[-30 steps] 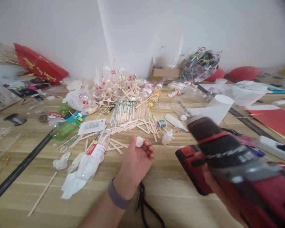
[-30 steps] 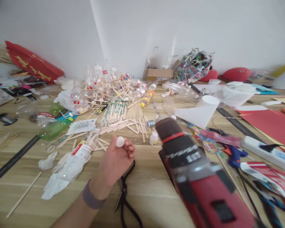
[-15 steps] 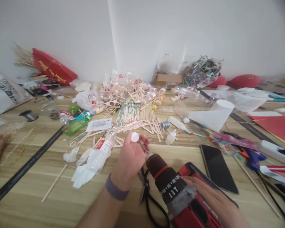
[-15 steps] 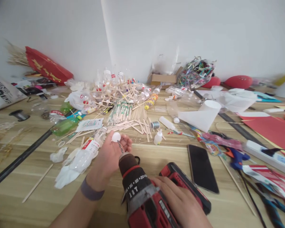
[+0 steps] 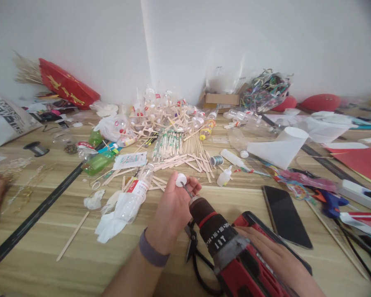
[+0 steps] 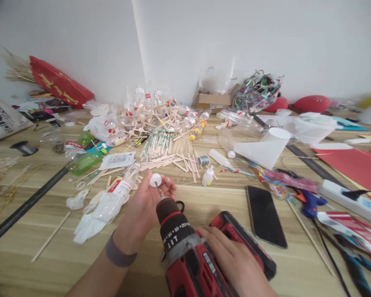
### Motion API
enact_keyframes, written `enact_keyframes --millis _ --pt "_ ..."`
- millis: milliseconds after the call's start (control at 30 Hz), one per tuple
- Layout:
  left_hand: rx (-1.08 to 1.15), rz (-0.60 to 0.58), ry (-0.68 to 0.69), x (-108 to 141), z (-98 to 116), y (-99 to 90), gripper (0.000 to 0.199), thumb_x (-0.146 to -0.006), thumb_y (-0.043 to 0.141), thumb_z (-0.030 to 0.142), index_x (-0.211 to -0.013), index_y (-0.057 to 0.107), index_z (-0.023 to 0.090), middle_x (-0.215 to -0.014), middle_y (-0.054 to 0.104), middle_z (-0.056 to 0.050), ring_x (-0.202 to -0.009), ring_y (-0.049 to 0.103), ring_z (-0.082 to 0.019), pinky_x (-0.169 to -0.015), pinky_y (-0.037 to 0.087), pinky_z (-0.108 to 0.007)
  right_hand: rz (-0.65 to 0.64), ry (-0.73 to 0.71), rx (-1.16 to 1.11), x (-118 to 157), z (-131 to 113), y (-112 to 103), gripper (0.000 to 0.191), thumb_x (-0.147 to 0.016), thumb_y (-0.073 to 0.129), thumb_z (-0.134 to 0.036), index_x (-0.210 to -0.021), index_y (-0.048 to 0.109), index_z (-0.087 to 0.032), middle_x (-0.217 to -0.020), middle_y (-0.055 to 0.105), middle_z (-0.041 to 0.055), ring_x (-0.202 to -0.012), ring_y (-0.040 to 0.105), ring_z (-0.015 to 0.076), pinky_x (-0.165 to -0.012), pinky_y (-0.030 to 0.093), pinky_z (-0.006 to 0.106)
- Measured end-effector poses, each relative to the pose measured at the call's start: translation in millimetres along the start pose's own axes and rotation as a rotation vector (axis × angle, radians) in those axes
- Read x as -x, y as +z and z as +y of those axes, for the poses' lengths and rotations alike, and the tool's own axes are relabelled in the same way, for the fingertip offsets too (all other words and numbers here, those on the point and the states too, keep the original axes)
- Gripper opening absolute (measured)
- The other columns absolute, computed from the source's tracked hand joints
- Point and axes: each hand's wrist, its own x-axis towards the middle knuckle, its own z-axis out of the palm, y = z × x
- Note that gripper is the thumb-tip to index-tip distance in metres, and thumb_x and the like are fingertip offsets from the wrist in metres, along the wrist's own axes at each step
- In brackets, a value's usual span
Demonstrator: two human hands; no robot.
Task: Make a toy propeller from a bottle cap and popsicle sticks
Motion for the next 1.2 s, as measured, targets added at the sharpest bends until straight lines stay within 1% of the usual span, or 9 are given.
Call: enact_keyframes --millis 167,300,433,633,767,867,1033,1100,1200 --pt "0.006 -0.001 0.006 -1.5 -0.3 -1.4 0.042 -0.100 0.036 0.037 -0.070 0.057 0.016 -0.066 0.061 -0.003 -0.064 0.062 -0.016 -0.064 0.048 -0.028 -0.034 -0.015 -0.012 -0.4 0.9 1.7 0.038 -0.094 0.040 -0.025 -0.123 0.065 -0.026 -0.123 0.068 0.0085 -0.112 0.065 0.0287 -0.089 0.057 0.038" --pt "0.013 0.019 0.017 -1.2 -1.0 -1.3 0.039 -0.099 0.038 0.035 -0.071 0.056 0.016 -0.066 0.061 -0.003 -0.063 0.062 -0.016 -0.060 0.047 -0.027 -0.035 0.003 0.033 4.4 3.6 6.2 0.041 -0.092 0.040 -0.023 -0.124 0.066 -0.025 -0.123 0.068 0.0092 -0.114 0.064 0.0282 -0.088 0.057 0.036" --pt "0.030 0.052 0.020 -0.9 -2.0 -2.0 0.039 -0.100 0.037 0.038 -0.072 0.053 0.017 -0.067 0.059 -0.001 -0.065 0.062 -0.015 -0.057 0.046 -0.025 -0.043 -0.018 0.051 6.5 -0.3 9.6 0.045 -0.089 0.040 -0.022 -0.126 0.064 -0.024 -0.124 0.068 0.0095 -0.114 0.064 0.0271 -0.088 0.057 0.034" --pt "0.046 0.091 0.028 -8.0 -2.1 -1.6 0.037 -0.101 0.036 0.036 -0.071 0.051 0.018 -0.067 0.056 0.000 -0.062 0.060 -0.013 -0.056 0.045 -0.023 -0.065 0.022 0.117 -0.2 -11.3 14.1 0.047 -0.086 0.042 -0.018 -0.128 0.063 -0.022 -0.126 0.066 0.0088 -0.116 0.063 0.0238 -0.088 0.056 0.029" --pt "0.050 0.111 0.033 -11.8 -2.8 0.2 0.036 -0.100 0.036 0.034 -0.071 0.051 0.018 -0.066 0.055 -0.001 -0.061 0.058 -0.014 -0.054 0.044 -0.023 -0.092 0.017 0.092 -4.6 -12.3 15.9 0.046 -0.086 0.041 -0.018 -0.127 0.062 -0.020 -0.123 0.067 0.0099 -0.116 0.063 0.0227 -0.090 0.056 0.030" --pt "0.050 0.119 0.035 -12.1 -3.7 1.3 0.036 -0.100 0.036 0.034 -0.070 0.050 0.018 -0.066 0.055 -0.001 -0.061 0.058 -0.014 -0.054 0.043 -0.023 -0.082 0.027 0.066 -7.6 -14.1 10.9 0.044 -0.084 0.046 -0.018 -0.125 0.063 -0.021 -0.121 0.068 0.0104 -0.112 0.065 0.0235 -0.090 0.056 0.030" --pt "0.042 0.117 0.030 -11.6 -4.2 1.9 0.036 -0.100 0.035 0.035 -0.070 0.049 0.019 -0.066 0.055 0.000 -0.060 0.058 -0.013 -0.054 0.043 -0.022 -0.138 -0.064 -0.020 -13.0 -20.1 -5.0 0.046 -0.082 0.054 -0.016 -0.127 0.060 -0.021 -0.122 0.068 0.0100 -0.110 0.067 0.0234 -0.091 0.055 0.028" --pt "0.040 0.115 0.034 -11.9 -4.4 1.6 0.036 -0.099 0.036 0.035 -0.070 0.049 0.019 -0.066 0.056 0.000 -0.060 0.058 -0.013 -0.054 0.042 -0.022 -0.134 -0.053 -0.018 -14.2 -21.7 -8.3 0.047 -0.081 0.054 -0.015 -0.127 0.060 -0.021 -0.123 0.067 0.0107 -0.111 0.066 0.0246 -0.092 0.055 0.030" --pt "0.040 0.116 0.040 -12.9 -4.8 0.5 0.034 -0.098 0.038 0.035 -0.071 0.049 0.019 -0.067 0.057 -0.001 -0.061 0.058 -0.013 -0.054 0.043 -0.022 -0.149 -0.031 -0.029 -15.5 -23.3 -8.2 0.046 -0.081 0.052 -0.013 -0.125 0.062 -0.021 -0.119 0.069 0.0104 -0.107 0.068 0.0249 -0.087 0.057 0.030"
